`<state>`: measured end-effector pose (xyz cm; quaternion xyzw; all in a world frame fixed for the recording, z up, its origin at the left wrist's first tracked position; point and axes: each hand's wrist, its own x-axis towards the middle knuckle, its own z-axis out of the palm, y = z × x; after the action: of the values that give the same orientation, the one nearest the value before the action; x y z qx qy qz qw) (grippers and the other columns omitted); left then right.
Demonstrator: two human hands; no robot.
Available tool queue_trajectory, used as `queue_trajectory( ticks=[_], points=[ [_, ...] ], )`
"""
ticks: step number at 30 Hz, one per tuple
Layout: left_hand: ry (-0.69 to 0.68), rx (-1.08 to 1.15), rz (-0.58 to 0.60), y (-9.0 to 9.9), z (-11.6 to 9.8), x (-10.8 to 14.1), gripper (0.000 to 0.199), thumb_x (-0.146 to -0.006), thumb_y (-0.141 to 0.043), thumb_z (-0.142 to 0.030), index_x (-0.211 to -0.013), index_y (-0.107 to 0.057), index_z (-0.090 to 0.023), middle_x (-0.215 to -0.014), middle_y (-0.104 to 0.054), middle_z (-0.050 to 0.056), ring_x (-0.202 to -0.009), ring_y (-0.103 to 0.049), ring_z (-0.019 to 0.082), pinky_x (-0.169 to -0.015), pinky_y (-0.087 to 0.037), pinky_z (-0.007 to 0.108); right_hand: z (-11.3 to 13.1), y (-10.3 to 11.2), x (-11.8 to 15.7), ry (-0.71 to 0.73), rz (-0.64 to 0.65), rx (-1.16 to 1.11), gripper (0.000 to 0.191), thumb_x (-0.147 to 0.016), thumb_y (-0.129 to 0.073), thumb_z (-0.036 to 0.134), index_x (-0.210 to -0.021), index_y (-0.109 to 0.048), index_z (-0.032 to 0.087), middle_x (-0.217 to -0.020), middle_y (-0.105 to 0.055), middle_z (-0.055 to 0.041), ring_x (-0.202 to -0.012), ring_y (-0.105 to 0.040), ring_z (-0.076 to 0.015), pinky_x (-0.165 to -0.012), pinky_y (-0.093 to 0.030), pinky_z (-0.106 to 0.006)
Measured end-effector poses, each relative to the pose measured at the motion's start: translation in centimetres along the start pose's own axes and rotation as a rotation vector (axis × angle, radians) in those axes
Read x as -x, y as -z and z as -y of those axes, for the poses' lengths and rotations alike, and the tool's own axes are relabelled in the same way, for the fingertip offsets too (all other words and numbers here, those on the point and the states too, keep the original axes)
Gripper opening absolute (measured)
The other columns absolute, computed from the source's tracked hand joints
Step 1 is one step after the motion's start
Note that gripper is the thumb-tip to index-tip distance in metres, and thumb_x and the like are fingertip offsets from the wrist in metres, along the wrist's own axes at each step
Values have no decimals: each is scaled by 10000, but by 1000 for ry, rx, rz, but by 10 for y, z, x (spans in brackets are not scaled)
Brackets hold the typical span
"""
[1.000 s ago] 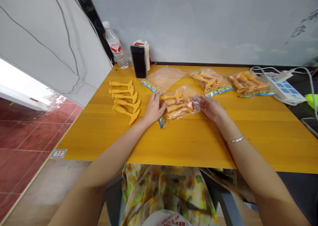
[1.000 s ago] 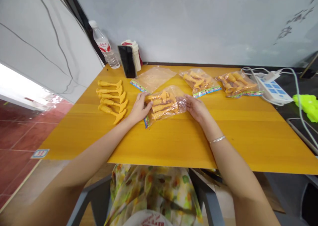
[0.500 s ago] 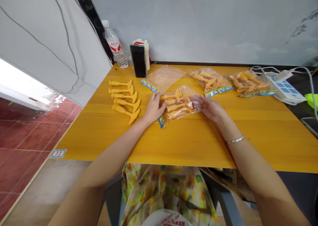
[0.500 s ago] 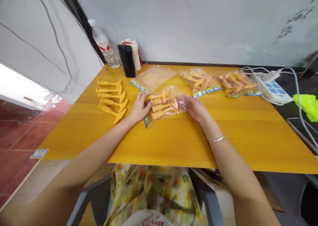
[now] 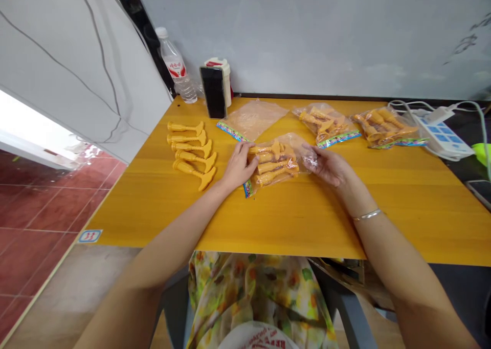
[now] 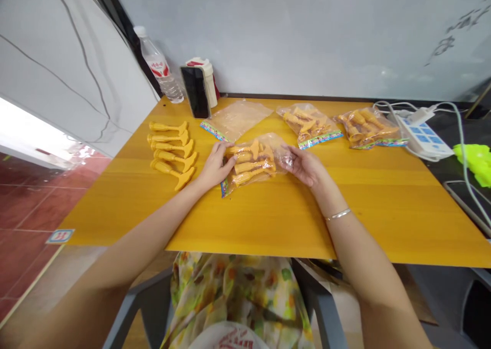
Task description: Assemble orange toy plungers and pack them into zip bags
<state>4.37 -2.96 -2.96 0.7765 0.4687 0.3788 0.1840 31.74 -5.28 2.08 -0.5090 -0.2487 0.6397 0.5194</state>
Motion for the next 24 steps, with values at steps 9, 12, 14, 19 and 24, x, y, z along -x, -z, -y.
queue_trajectory(
  ticks=[9, 12, 14, 19, 24],
  points=[
    [-23, 43, 21, 2, 1, -1, 493, -863, -489, -166, -1356, -485, -180, -1397, -498, 147, -1364, -482, 260, -1198, -368, 454, -6, 1, 11, 37, 226, 436, 348, -729, -851, 475, -945, -796, 207, -691, -746, -23, -512, -603, -115, -460, -513, -222],
    [-20, 18, 31, 2, 2, -3, 474, -860, -499, -174, -1333, -515, -188, -1368, -520, 138, -1333, -503, 269, -1188, -375, 471, -4, 6, 8, 68, 216, 533, 432, -712, -834, 554, -973, -804, 212, -730, -756, -34, -624, -665, -162, -549, -544, -264],
    [-7, -12, 43, 4, 2, -3, 436, -861, -515, -196, -1295, -551, -182, -1321, -546, 137, -1294, -525, 283, -1169, -392, 486, -3, 10, 5, 105, 195, 585, 410, -695, -840, 571, -939, -806, 242, -790, -771, -27, -698, -687, -182, -613, -572, -282],
    [-45, 16, 69, 7, -3, -2, 335, -924, -504, -254, -1235, -579, -154, -1267, -561, 145, -1233, -565, 258, -1140, -425, 429, -1, 14, 6, 154, 268, 755, 431, -634, -882, 584, -900, -797, 255, -800, -772, -15, -825, -714, -243, -783, -607, -365],
    [-37, 101, 31, 6, -1, -4, 234, -952, -504, -268, -1149, -597, -182, -1213, -595, 118, -1219, -573, 228, -1139, -417, 410, -6, 11, 8, 162, 282, 766, 470, -671, -846, 610, -941, -798, 227, -831, -780, -40, -818, -720, -245, -814, -604, -391]
  ],
)
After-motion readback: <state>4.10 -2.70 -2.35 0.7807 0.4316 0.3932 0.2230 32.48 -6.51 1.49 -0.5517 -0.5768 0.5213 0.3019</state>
